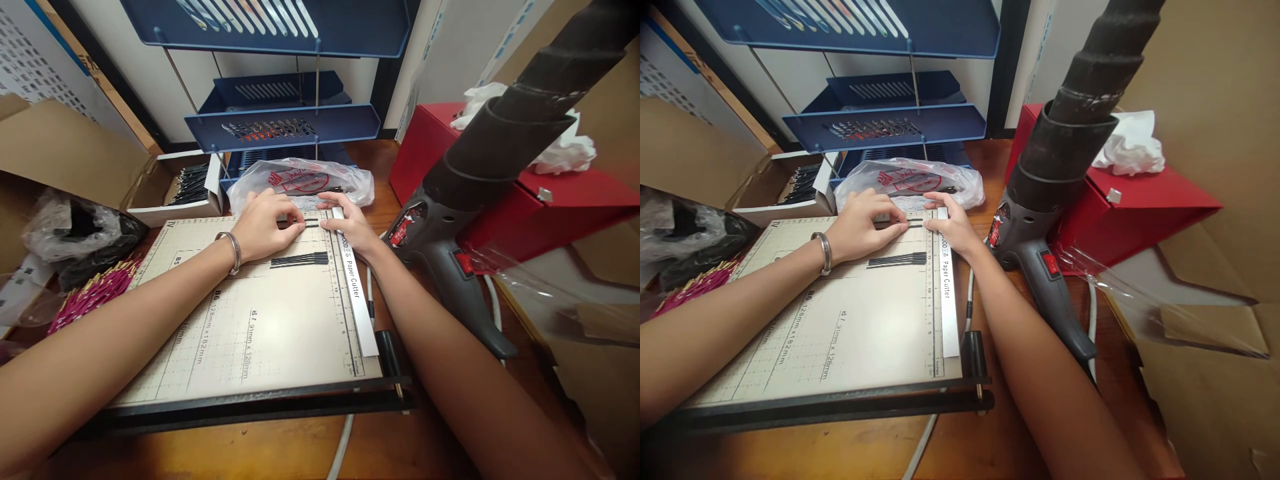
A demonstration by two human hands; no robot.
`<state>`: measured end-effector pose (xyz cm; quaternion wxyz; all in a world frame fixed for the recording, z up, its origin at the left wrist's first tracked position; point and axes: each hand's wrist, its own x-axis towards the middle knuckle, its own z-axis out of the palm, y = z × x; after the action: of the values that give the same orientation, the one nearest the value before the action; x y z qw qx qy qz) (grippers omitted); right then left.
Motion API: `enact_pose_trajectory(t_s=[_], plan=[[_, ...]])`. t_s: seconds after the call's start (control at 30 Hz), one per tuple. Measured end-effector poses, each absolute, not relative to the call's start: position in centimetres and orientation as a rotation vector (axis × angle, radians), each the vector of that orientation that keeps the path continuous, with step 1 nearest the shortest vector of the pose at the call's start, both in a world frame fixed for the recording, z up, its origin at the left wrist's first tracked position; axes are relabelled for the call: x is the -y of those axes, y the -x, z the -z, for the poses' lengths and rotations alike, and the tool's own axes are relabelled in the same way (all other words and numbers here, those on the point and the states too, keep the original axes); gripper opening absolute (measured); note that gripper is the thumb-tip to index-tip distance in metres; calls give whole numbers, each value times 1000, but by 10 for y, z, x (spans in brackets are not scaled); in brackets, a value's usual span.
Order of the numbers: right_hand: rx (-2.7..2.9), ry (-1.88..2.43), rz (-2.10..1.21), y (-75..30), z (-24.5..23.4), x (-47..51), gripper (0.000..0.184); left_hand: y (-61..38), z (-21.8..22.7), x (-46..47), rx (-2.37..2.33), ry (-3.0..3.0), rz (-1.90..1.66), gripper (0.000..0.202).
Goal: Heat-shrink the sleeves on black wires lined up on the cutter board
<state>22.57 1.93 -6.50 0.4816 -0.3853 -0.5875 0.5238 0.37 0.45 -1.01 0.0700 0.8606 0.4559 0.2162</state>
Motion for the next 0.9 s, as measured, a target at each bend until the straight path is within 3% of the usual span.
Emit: enact_pose_trajectory(t_s=[0.4, 0.9], plan=[[1439, 958, -1294, -225, 64, -18, 73, -4, 9, -4, -1334, -2578, -630, 26], [1482, 951, -1258, -227, 65, -19, 66, -5, 9, -5, -1382, -2545, -633, 23]])
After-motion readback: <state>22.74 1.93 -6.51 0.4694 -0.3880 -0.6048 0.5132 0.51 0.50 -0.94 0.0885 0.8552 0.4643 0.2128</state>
